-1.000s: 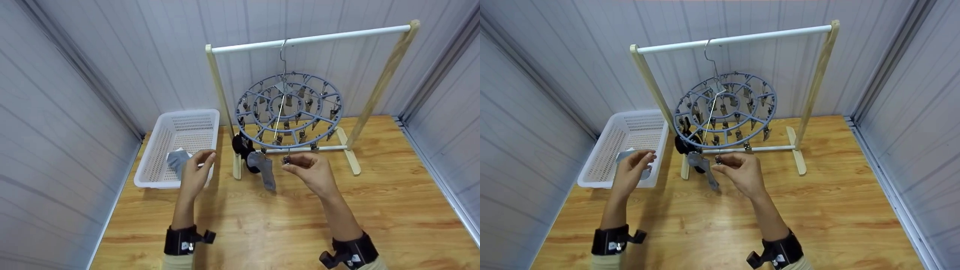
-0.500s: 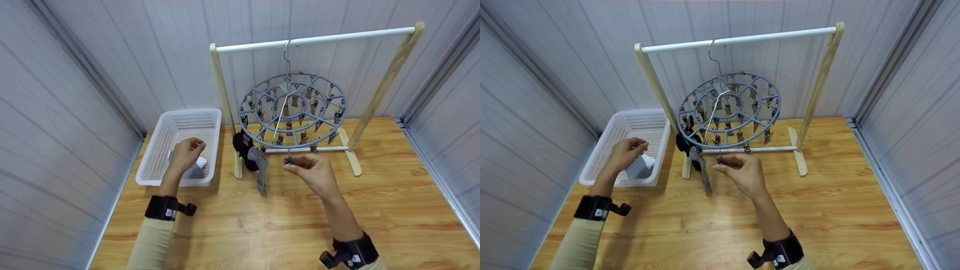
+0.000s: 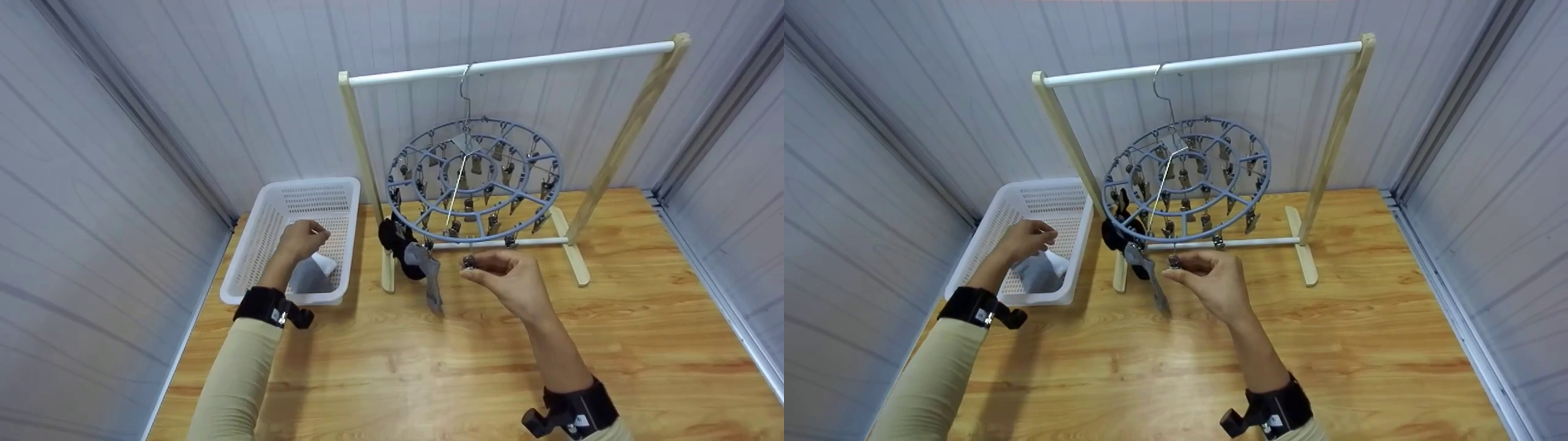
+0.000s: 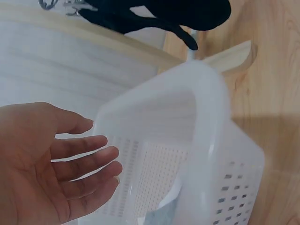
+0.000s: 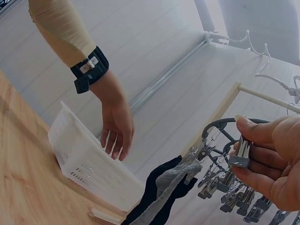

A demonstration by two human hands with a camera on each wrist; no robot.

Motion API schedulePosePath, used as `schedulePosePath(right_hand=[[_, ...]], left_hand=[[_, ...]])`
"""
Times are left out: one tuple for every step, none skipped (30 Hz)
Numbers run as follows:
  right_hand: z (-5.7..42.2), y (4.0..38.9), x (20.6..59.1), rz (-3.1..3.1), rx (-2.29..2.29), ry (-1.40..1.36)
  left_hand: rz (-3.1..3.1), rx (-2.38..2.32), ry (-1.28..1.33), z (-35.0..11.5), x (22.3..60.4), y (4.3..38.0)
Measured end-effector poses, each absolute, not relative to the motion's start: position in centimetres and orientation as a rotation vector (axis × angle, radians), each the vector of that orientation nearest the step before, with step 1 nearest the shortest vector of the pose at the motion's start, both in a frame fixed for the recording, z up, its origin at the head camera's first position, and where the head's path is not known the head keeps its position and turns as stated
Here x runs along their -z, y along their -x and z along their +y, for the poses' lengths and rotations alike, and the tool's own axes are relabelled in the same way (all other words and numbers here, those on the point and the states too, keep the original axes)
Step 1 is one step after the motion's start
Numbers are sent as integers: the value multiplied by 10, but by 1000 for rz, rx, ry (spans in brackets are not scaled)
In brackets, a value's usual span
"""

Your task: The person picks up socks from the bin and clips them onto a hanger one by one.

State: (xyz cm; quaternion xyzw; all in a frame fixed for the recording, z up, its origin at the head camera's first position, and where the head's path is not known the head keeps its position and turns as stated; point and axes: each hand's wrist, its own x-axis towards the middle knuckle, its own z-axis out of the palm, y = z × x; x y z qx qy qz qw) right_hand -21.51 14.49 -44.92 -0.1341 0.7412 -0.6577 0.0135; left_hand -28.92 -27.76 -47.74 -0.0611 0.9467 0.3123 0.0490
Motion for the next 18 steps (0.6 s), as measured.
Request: schedulePosePath(right_hand=[[145, 215, 449, 2305, 2049, 417], [145, 215, 449, 2302, 2049, 416], [146, 215, 450, 2296, 2050, 414], [145, 215, 449, 2294, 2051, 414], [145, 215, 449, 2292, 2053, 412], [145, 215, 449, 2287, 2056, 411], [145, 215, 449, 2289, 2055, 405], [145, 215, 449, 2289, 2053, 401], [145, 215, 449, 2287, 2051, 402], [145, 215, 449, 2291, 2046, 397], [146, 215, 450, 2295, 2041, 391], [146, 215, 450, 2296, 2038, 389], [146, 215, 450, 2298, 2032, 386], [145, 215, 450, 2301, 2027, 382], [145, 215, 450, 2303, 2024, 378], [145, 215, 450, 2308, 2022, 373], [144, 216, 450, 2306, 2021, 378], [143, 216, 450, 2305, 2018, 380]], left_hand=[[2890, -948, 189, -279, 478, 291], [2897, -939, 197, -280, 478, 293], [2902, -924, 207, -282, 478, 294], [2905, -913, 222, -284, 478, 296], [2912, -898, 235, -285, 478, 297], [2917, -881, 252, -287, 477, 299], [2917, -866, 264, -289, 476, 299], [2919, -854, 278, -290, 476, 300], [2921, -841, 291, -292, 475, 301], [2921, -833, 299, -294, 474, 302], [2919, -827, 306, -296, 473, 303], [2912, -829, 315, -298, 473, 304], [2905, -837, 324, -301, 473, 304], [2894, -851, 338, -304, 473, 304], [2882, -866, 347, -307, 473, 305], [2862, -893, 357, -309, 474, 305], [2843, -926, 374, -312, 475, 306], [2817, -965, 394, -314, 476, 306]])
